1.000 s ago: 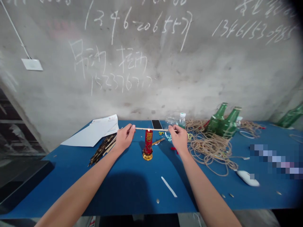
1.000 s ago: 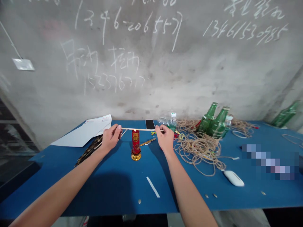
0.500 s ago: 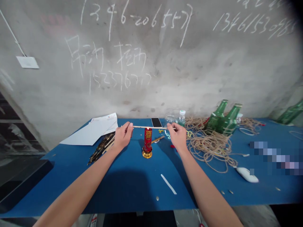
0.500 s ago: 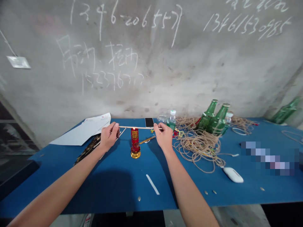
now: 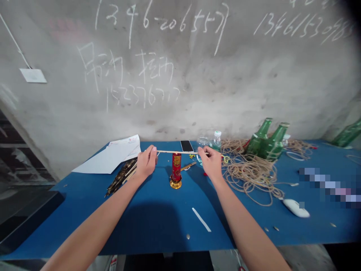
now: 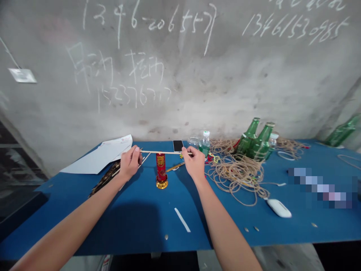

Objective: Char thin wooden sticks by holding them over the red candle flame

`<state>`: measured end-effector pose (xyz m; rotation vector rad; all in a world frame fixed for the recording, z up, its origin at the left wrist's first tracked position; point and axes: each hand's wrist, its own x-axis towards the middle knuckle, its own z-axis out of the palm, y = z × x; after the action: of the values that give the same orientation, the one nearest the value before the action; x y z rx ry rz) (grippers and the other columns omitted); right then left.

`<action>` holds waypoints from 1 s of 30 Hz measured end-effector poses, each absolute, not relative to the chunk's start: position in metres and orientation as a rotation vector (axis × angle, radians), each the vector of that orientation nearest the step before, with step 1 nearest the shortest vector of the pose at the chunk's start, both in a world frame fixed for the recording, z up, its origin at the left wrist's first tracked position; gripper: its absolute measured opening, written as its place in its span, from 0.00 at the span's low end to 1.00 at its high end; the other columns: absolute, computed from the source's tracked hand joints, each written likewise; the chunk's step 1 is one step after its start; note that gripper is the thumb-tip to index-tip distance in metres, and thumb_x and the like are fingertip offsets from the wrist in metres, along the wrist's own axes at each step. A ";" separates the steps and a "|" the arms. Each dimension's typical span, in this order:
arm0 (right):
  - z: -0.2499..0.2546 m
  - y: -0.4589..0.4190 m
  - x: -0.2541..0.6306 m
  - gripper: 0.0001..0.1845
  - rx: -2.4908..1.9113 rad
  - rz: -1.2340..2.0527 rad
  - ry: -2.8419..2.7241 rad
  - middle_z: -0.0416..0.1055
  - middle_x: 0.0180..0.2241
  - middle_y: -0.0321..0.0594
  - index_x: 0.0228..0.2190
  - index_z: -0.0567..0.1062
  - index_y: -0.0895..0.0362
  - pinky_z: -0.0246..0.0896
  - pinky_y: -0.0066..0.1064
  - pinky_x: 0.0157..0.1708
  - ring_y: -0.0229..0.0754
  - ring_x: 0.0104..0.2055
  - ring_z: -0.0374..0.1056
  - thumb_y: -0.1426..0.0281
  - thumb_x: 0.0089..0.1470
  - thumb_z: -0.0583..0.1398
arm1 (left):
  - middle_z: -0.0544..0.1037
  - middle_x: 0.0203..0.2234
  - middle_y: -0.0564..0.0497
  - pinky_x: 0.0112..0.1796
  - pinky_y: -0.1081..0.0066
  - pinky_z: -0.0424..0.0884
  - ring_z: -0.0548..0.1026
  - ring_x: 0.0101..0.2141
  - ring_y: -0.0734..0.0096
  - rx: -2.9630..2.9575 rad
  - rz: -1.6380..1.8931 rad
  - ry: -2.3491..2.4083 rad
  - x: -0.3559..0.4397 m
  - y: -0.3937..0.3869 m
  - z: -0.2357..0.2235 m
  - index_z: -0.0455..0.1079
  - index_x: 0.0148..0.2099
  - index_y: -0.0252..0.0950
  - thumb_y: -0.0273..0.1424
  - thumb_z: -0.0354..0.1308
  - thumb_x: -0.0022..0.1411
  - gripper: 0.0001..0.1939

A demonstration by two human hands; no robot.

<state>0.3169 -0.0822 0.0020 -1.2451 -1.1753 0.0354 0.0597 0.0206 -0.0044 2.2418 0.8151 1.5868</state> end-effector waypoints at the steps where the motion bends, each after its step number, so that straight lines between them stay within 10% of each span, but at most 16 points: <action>1: 0.002 -0.082 0.316 0.25 -1.242 0.040 -1.175 0.50 0.19 0.29 0.19 0.61 0.54 0.45 0.31 0.26 0.35 0.24 0.48 0.55 0.61 0.61 | 0.70 0.16 0.55 0.28 0.68 0.64 0.69 0.19 0.71 2.238 1.592 0.808 0.060 0.021 -0.005 0.59 0.28 0.41 0.43 0.43 0.78 0.24; 30: 0.003 -0.086 0.309 0.26 -1.191 0.063 -1.228 0.52 0.18 0.29 0.20 0.61 0.54 0.43 0.32 0.26 0.35 0.24 0.49 0.54 0.64 0.61 | 0.69 0.15 0.56 0.29 0.68 0.64 0.69 0.18 0.71 2.205 1.671 0.826 0.057 0.024 -0.003 0.59 0.26 0.41 0.41 0.44 0.78 0.25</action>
<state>0.3093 -0.0859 0.0032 -1.1907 -1.2278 0.0634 0.0570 0.0243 -0.0032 2.2051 0.8263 1.6709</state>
